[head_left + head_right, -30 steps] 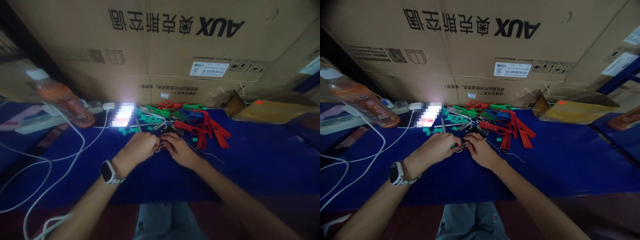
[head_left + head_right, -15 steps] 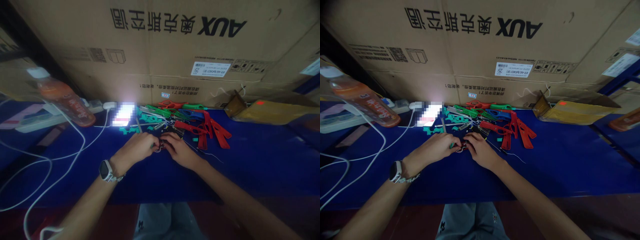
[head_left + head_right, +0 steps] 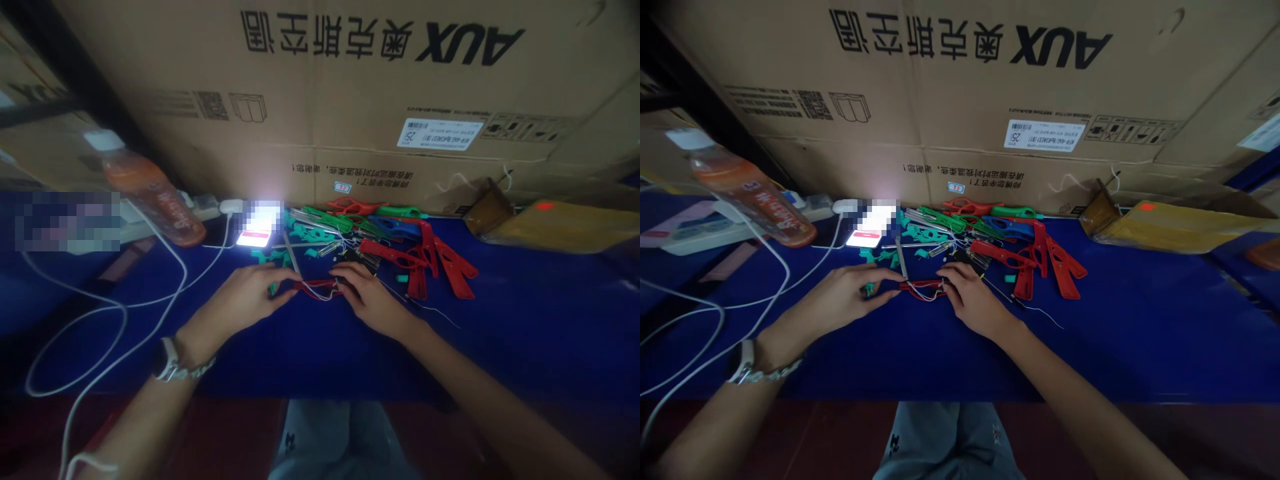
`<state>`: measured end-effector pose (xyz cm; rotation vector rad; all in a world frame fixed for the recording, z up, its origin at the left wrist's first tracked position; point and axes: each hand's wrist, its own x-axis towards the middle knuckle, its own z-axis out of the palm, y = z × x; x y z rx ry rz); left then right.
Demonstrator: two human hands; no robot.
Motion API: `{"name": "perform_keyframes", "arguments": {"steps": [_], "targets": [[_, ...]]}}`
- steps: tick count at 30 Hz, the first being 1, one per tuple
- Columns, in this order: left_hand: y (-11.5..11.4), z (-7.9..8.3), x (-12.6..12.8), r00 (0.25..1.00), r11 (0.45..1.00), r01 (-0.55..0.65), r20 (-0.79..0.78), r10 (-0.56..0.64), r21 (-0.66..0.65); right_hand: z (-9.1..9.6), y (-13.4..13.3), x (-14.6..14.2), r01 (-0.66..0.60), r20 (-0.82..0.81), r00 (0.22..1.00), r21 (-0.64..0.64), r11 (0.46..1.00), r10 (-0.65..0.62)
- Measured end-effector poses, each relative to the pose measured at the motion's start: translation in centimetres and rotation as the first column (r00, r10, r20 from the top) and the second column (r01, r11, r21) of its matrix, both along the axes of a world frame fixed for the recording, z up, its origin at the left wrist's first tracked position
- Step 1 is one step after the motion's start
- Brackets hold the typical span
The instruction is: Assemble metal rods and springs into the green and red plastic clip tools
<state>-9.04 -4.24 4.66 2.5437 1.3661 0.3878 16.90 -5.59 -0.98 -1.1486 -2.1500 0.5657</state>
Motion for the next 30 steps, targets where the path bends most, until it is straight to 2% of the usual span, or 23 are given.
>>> {"name": "perform_keyframes", "arguments": {"steps": [4, 9, 14, 19, 24, 30], "targets": [[1.0, 0.9, 1.0, 0.980, 0.994, 0.106, -0.171, -0.104, -0.001, -0.1, 0.0, 0.0, 0.003, -0.003, 1.000, 0.009, 1.000, -0.003], [2.3, 1.3, 1.5, 0.963, 0.977, 0.208, -0.166, -0.212, -0.044, 0.0, 0.0, -0.1, 0.007, -0.010, 1.000, 0.013, 1.000, -0.007], [2.0, 0.9, 1.7, 0.977, 0.980, 0.190, -0.088, -0.195, -0.063, -0.1, 0.1, -0.1, 0.000, -0.011, 1.000, 0.021, 1.000, 0.000], [2.0, 0.4, 1.8, 0.969, 0.966, 0.230, -0.068, -0.239, -0.116, -0.2, 0.1, 0.0, -0.002, -0.012, 1.000, 0.028, 1.000, 0.002], [2.1, -0.1, 1.4, 0.971, 0.973, 0.214, -0.092, -0.222, -0.088, -0.3, 0.1, 0.0, -0.001, -0.003, 1.000, 0.031, 1.000, 0.001], [1.5, -0.8, 1.0, 0.979, 0.980, 0.194, -0.052, -0.196, -0.040, 0.0, 0.0, -0.1, 0.000, 0.002, 1.000, 0.022, 1.000, -0.001]]}}
